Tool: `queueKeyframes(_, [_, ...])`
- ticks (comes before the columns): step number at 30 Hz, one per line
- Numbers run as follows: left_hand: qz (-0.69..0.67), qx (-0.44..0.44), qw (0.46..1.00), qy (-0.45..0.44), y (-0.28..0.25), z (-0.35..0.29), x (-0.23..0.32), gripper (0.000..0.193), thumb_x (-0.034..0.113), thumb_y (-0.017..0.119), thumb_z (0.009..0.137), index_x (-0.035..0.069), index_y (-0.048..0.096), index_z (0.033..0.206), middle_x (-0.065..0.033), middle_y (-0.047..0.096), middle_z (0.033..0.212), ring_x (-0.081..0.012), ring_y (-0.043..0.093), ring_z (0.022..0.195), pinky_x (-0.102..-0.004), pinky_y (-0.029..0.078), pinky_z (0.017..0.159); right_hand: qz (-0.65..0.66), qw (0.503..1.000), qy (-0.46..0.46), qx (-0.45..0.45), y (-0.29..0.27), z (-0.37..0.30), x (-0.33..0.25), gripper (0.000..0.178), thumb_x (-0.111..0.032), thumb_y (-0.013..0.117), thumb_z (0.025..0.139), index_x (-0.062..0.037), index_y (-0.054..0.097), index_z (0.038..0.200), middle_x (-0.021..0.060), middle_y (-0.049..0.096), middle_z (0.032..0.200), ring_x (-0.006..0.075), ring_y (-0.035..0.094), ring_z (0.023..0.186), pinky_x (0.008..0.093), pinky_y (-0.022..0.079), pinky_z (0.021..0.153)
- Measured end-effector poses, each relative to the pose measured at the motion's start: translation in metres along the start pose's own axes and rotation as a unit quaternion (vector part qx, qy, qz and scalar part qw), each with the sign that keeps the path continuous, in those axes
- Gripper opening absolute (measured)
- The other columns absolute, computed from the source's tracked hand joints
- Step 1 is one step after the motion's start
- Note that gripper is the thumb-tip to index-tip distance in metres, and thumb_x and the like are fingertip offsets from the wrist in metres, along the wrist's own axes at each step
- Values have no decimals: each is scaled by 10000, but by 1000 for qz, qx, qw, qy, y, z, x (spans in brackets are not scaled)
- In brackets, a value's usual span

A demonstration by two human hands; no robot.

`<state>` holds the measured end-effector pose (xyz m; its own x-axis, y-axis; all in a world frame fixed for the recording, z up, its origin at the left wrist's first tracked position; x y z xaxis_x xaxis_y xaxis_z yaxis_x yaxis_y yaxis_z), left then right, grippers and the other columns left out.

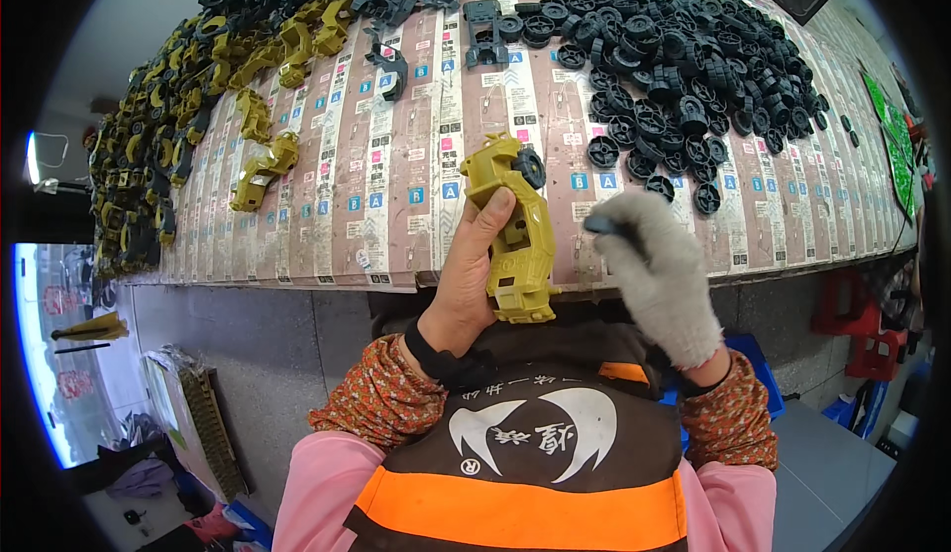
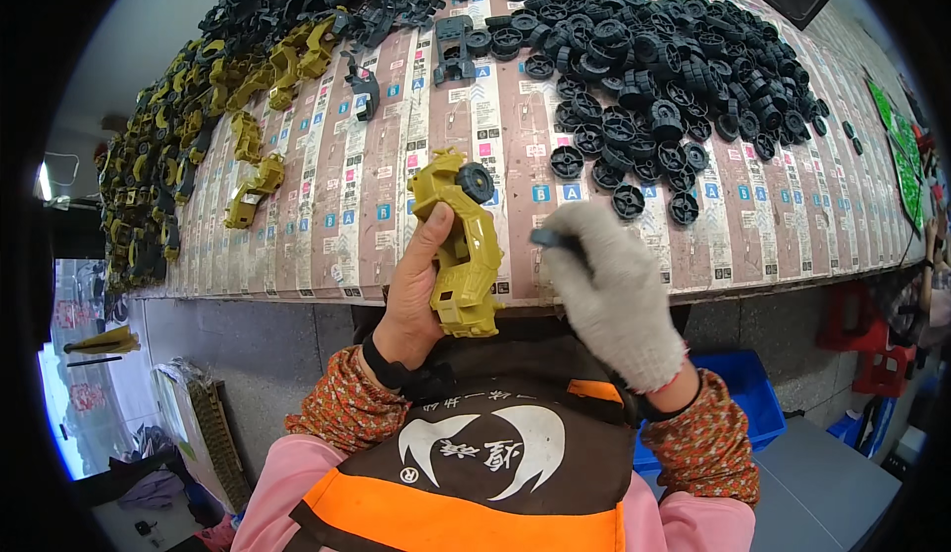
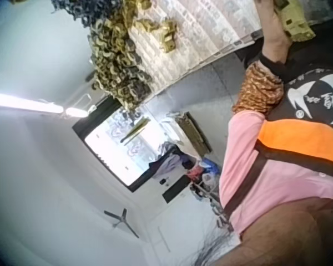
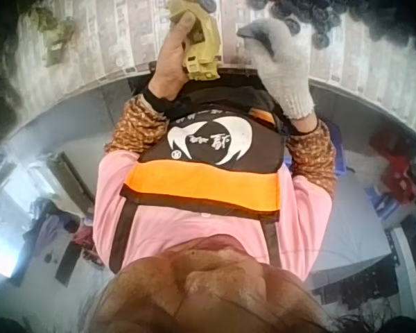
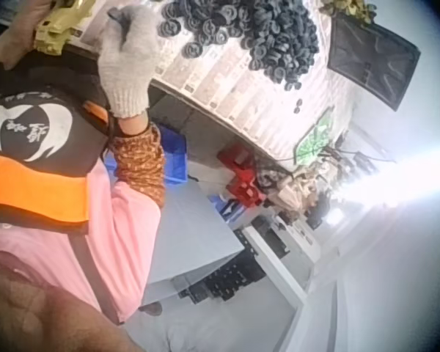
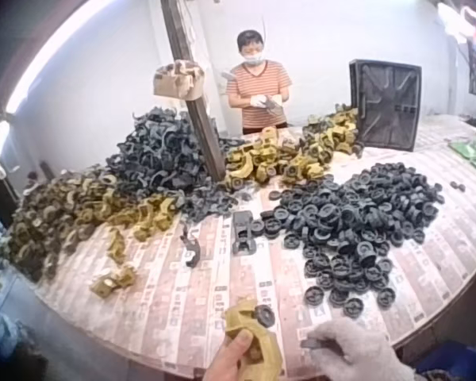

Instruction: The person repeatedly picks up yellow plastic housings and black circular inserts from a table, presses the inserts into the housings, and places the assembled units back on the table. The process is continuous and repetitive throughout the clip.

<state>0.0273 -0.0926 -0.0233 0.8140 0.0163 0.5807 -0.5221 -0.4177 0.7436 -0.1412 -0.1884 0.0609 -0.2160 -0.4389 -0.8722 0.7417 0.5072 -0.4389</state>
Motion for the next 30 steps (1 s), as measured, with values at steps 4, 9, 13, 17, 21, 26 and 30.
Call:
queueKeyframes(4, [10,17,998,62,10,1,13,418,314,714,1056,136,530,1385,-17,677,1155,-124,719,954,-309,653,773,67,996,60,-21,30,-19,-5,264,-5,682,969,-13,647,1230,184,724,1011,304,762,870,376,589,772])
queueKeyframes(9, [77,41,987,139,8,-3,24,407,279,717,1055,125,520,1377,-19,675,1167,-123,718,966,-301,645,786,56,997,49,-12,42,-31,-15,346,-3,708,953,3,640,1292,238,724,1081,388,759,957,390,593,811])
queueKeyframes(13, [122,50,973,188,8,-8,25,362,286,697,1067,90,574,1346,-59,713,1145,-157,739,962,-327,649,805,37,999,38,-4,41,-35,-19,379,0,711,947,18,633,1318,253,724,1107,410,753,973,392,595,827])
queueKeyframes(17, [140,58,962,227,15,-11,26,354,267,707,1061,88,578,1338,-57,718,1136,-151,742,944,-328,651,788,30,998,47,7,42,-40,-14,381,15,691,948,17,637,1324,236,738,1097,343,774,959,371,598,830])
queueKeyframes(21, [134,45,963,230,15,-9,29,357,254,710,1059,88,573,1344,-52,717,1132,-146,740,946,-331,650,790,117,987,113,5,46,-44,-2,374,21,675,955,13,642,1328,189,755,1077,234,773,964,344,601,847])
queueKeyframes(26, [137,40,966,216,12,-7,28,407,204,716,1052,97,511,1387,-42,689,1169,-140,723,980,-323,639,822,106,987,120,5,46,-45,-3,362,14,673,966,21,640,1326,162,755,1081,183,755,994,329,601,865])
queueKeyframes(30, [143,19,966,214,17,-11,28,509,108,728,1034,134,424,1442,-27,644,1235,-129,682,1071,-306,606,900,129,984,121,11,47,-44,4,358,22,654,979,34,630,1336,167,747,1121,190,751,1029,328,606,879])
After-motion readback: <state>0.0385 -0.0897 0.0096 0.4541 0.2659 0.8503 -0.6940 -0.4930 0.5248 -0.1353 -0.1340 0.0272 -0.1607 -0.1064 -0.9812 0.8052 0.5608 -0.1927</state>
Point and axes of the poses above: each hand's wrist, its own z-axis towards the middle knuckle, its own y-axis out of the palm, x = y × z, the point moved 7 cm from there along z, towards the middle knuckle
